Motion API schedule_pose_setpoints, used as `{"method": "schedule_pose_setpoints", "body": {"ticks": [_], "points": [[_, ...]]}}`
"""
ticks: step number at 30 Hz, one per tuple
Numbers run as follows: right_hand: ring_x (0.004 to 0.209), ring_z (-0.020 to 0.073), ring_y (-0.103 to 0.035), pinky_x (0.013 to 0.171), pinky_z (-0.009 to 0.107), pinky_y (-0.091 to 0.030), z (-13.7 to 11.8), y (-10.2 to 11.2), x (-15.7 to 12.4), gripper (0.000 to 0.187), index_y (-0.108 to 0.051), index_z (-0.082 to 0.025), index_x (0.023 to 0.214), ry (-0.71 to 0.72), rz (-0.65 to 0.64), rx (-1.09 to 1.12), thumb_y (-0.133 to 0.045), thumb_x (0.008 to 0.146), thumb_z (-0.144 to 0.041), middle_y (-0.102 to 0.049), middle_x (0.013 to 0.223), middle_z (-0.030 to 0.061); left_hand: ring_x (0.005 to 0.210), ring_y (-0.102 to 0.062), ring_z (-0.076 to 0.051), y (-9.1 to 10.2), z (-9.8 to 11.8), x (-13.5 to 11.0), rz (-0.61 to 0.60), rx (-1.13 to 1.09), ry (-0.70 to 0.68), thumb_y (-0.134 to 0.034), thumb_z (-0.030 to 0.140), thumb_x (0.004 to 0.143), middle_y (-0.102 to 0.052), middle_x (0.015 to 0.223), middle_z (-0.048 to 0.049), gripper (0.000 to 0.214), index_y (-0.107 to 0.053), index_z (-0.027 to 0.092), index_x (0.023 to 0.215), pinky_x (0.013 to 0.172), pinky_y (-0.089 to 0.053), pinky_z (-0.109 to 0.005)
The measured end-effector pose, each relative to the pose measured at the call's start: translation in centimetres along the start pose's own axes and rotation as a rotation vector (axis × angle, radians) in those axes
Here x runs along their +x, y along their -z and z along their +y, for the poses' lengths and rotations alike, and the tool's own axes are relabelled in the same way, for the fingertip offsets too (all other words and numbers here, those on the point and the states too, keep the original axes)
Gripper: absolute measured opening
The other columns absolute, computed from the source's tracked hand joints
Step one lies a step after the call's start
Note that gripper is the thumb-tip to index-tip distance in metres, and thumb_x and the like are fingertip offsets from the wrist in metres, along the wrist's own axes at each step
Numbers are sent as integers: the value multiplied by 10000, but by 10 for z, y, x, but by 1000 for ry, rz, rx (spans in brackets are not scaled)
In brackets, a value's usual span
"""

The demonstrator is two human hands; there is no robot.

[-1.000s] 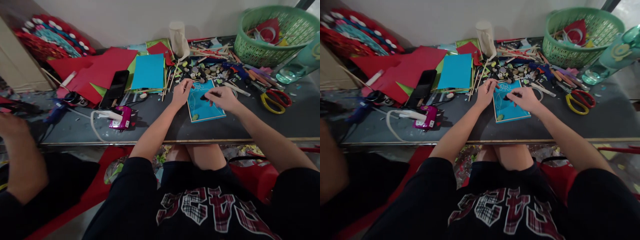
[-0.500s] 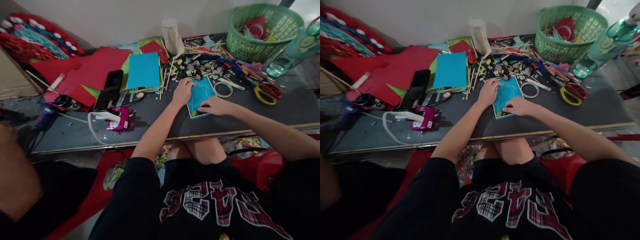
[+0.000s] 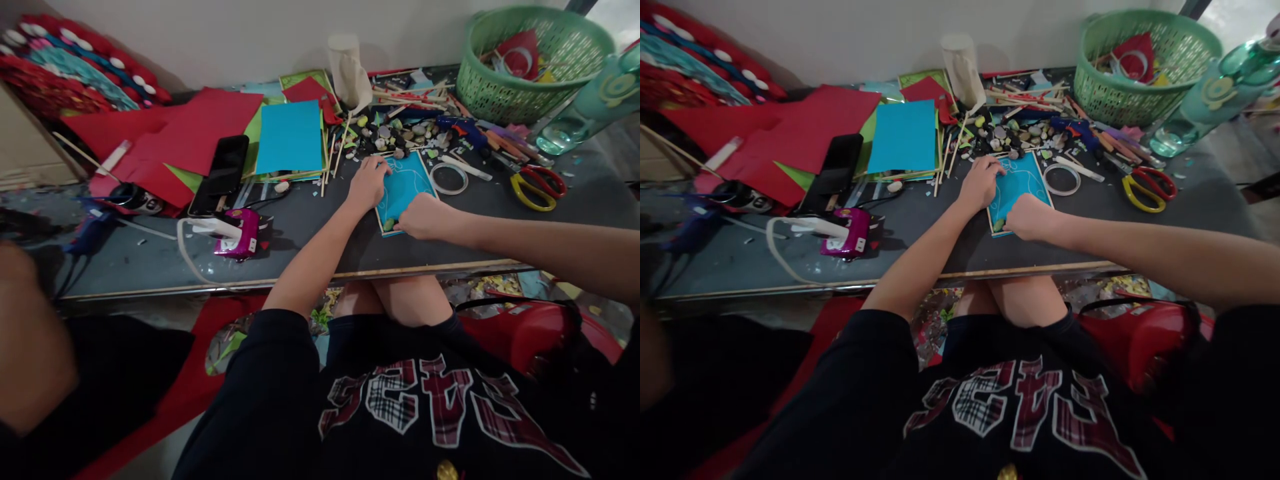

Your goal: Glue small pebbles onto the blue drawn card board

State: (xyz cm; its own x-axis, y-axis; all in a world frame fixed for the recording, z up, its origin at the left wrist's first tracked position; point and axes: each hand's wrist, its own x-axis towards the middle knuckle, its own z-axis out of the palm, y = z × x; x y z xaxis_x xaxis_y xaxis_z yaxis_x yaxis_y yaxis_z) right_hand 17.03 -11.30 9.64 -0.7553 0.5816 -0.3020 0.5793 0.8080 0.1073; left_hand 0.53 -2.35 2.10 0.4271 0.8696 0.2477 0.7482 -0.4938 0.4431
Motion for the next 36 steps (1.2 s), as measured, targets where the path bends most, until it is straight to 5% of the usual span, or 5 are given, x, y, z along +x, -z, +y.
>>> {"method": "schedule_pose_setpoints", "body": {"ticks": [9,22,27,32,36], "points": [[768,243,-724,637,309,-357,19,-4,5,589,-817,-126,920,137,-72,-245,-477,1111,-567,-802,815,137,1430,-540,-277,4,2,-2,-10,17,3,-297,71,1005,-637,1459,-141,473,-720,159,1197,1251,-460,-415],[719,191,-639,626,286,-337,28,-12,13,653,-755,-140,892,218,-52,-330,-436,1092,-673,-754,787,85,1436,-543,-284,-5,-6,2,-6,-14,-31,-327,74,996,-636,1454,-141,438,-708,188,1180,1266,-449,-455],[744,227,-632,652,342,-406,41,-5,12,854,-758,-161,888,186,90,-263,-181,1081,-761,-714,746,100,1430,-548,-280,-8,-9,5,-14,25,-26,-329,31,970,-634,1469,-132,464,-700,170,1212,1273,-436,-428],[1477,324,-524,1198,523,-436,20,-8,32,856,-603,-134,1511,-20,632,245,-58,1109,-656,-600,1565,206,1525,-473,-254,-8,-12,4,-59,87,-26,-455,190,1030,-586,1575,-79,385,-597,223,1387,1368,-308,-443],[1702,372,-174,1357,620,-166,-15,-26,53,875,-298,-174,1735,-84,469,353,-193,1077,-741,-181,1830,161,1527,-477,-226,-2,-10,0,28,83,153,-380,247,1069,-577,1574,-51,372,-654,297,1316,1337,-365,-404]]}}
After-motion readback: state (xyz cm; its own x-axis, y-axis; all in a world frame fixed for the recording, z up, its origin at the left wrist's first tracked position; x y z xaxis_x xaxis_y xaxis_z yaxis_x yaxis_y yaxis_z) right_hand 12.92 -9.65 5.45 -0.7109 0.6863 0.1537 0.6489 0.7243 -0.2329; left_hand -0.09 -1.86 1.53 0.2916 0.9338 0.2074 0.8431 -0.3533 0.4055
